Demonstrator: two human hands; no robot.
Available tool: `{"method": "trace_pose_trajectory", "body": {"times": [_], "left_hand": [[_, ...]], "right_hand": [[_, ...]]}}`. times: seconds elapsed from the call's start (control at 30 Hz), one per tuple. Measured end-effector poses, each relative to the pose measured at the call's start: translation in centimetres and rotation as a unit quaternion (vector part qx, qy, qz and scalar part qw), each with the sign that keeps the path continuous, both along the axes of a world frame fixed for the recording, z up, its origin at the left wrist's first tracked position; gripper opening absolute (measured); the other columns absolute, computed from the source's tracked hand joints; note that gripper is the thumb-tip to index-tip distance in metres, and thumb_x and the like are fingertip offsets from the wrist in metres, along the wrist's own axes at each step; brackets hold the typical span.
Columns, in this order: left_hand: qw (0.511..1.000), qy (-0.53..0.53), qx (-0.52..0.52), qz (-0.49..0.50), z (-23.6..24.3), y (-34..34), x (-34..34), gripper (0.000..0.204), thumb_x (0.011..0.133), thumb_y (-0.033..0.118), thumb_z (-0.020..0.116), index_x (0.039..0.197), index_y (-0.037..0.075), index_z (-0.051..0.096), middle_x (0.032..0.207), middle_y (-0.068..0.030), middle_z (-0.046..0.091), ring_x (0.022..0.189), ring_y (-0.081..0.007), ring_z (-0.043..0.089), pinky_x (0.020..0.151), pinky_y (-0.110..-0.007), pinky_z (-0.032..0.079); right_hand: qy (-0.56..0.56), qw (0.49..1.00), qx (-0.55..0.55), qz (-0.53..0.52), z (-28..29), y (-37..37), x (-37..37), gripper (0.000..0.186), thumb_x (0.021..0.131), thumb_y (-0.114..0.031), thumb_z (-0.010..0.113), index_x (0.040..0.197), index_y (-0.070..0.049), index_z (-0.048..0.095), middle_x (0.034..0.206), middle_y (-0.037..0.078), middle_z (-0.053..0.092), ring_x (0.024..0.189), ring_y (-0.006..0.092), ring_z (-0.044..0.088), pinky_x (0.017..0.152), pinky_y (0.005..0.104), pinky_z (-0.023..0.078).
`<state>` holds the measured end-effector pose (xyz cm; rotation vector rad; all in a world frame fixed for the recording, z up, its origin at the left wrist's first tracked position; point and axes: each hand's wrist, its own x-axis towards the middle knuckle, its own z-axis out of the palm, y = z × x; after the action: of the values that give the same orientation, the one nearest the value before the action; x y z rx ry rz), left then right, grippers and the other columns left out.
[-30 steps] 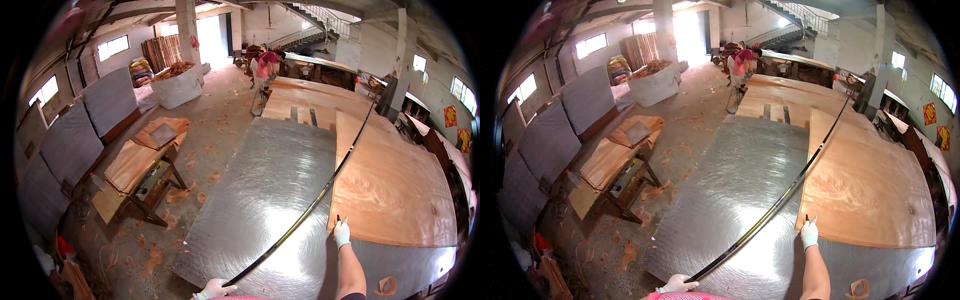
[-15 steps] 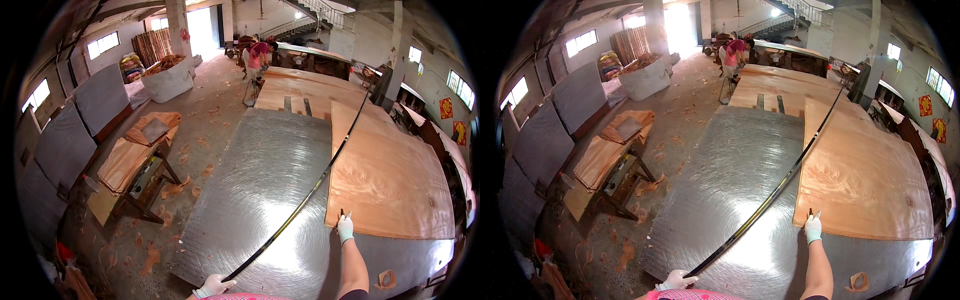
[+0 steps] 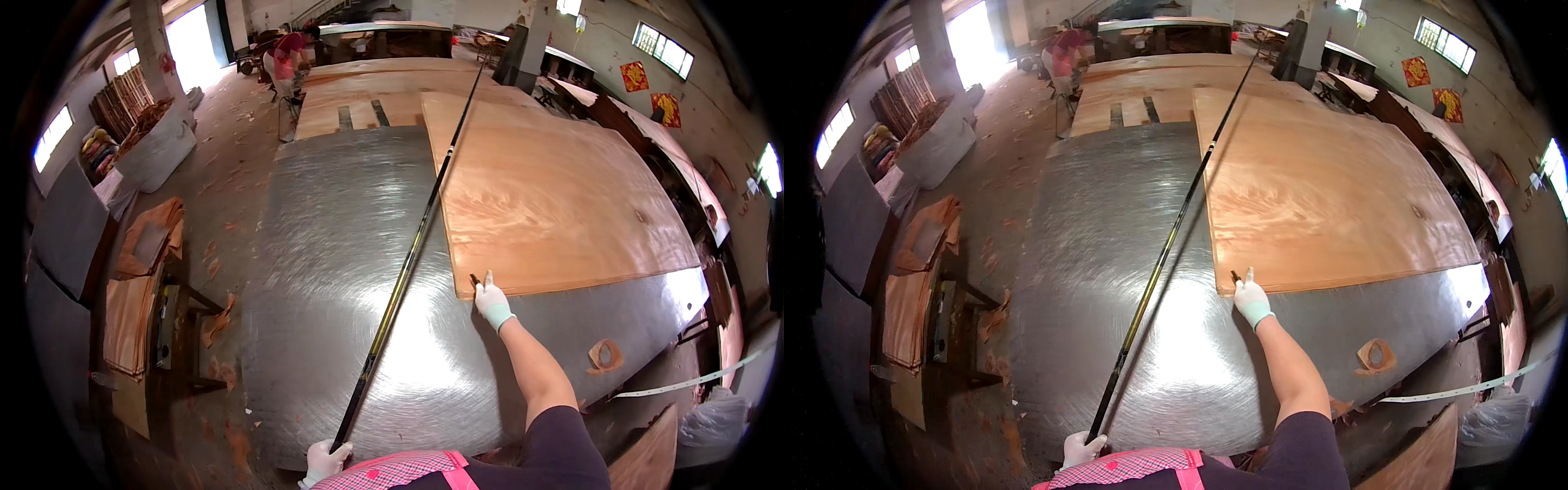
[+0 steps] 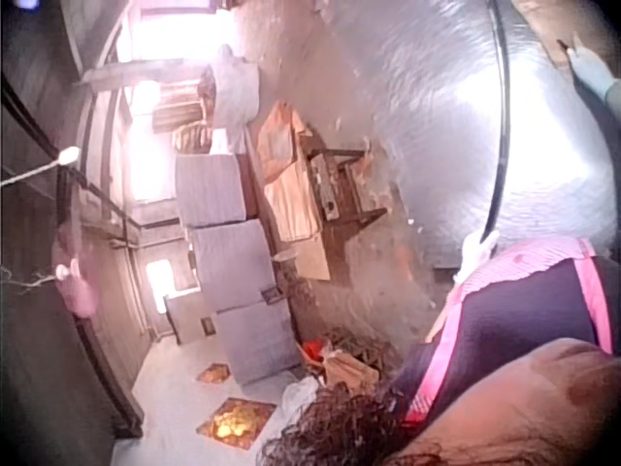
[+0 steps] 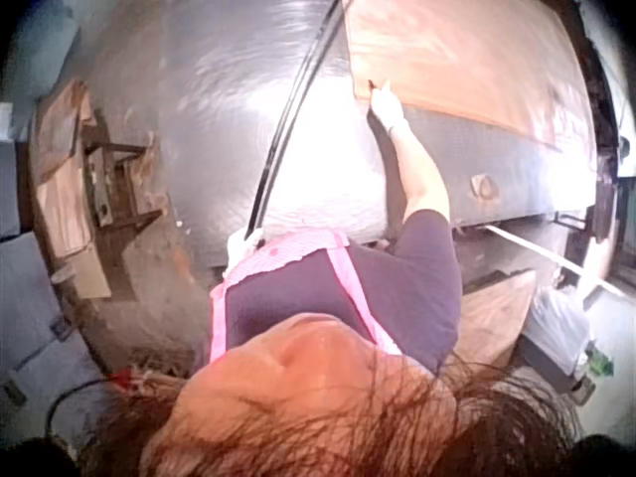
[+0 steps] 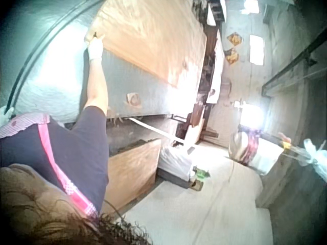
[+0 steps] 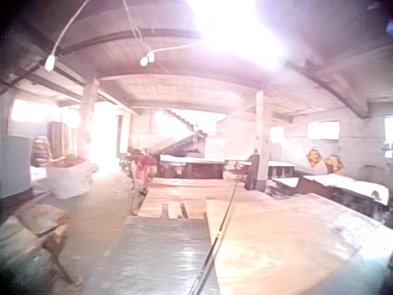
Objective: The person applies a piece of wood veneer over a hole in a large wooden panel, uses a marking tool to trace the shape, cuts the veneer with a small blade, and presses it into place before moving the entire panel to a stack.
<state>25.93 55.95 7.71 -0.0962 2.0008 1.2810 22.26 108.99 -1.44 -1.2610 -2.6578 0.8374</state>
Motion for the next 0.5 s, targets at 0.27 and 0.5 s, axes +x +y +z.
{"method": "trace_pose_trajectory", "body": {"times": [0.27, 0.5], "left_hand": [[1.000, -0.021, -0.001, 0.000, -0.6, 0.0, -0.4, 0.024, 0.085, 0.016, 0.068, 0.070, -0.002, 0.065, 0.057, 0.0024, 0.054, 0.051, -0.0042, 0.047, 0.046, -0.025, 0.035], [0.999, 0.008, -0.039, -0.019, -1.2, 0.2, -0.4, 0.025, 0.084, 0.017, 0.069, 0.069, -0.002, 0.064, 0.057, 0.0023, 0.054, 0.052, -0.0050, 0.048, 0.047, -0.026, 0.037]], "right_hand": [[-0.144, 0.983, 0.044, 0.105, 4.6, -2.2, -0.4, 0.066, 0.096, -0.029, 0.038, 0.150, 0.001, 0.014, 0.099, 0.028, 0.066, 0.090, 0.0419, 0.065, 0.080, 0.0500, 0.049], [-0.135, 0.984, 0.092, 0.069, 6.3, -0.7, -1.5, 0.066, 0.097, -0.029, 0.039, 0.152, -0.004, 0.014, 0.098, 0.023, 0.068, 0.087, 0.0382, 0.066, 0.078, 0.0484, 0.051]]}}
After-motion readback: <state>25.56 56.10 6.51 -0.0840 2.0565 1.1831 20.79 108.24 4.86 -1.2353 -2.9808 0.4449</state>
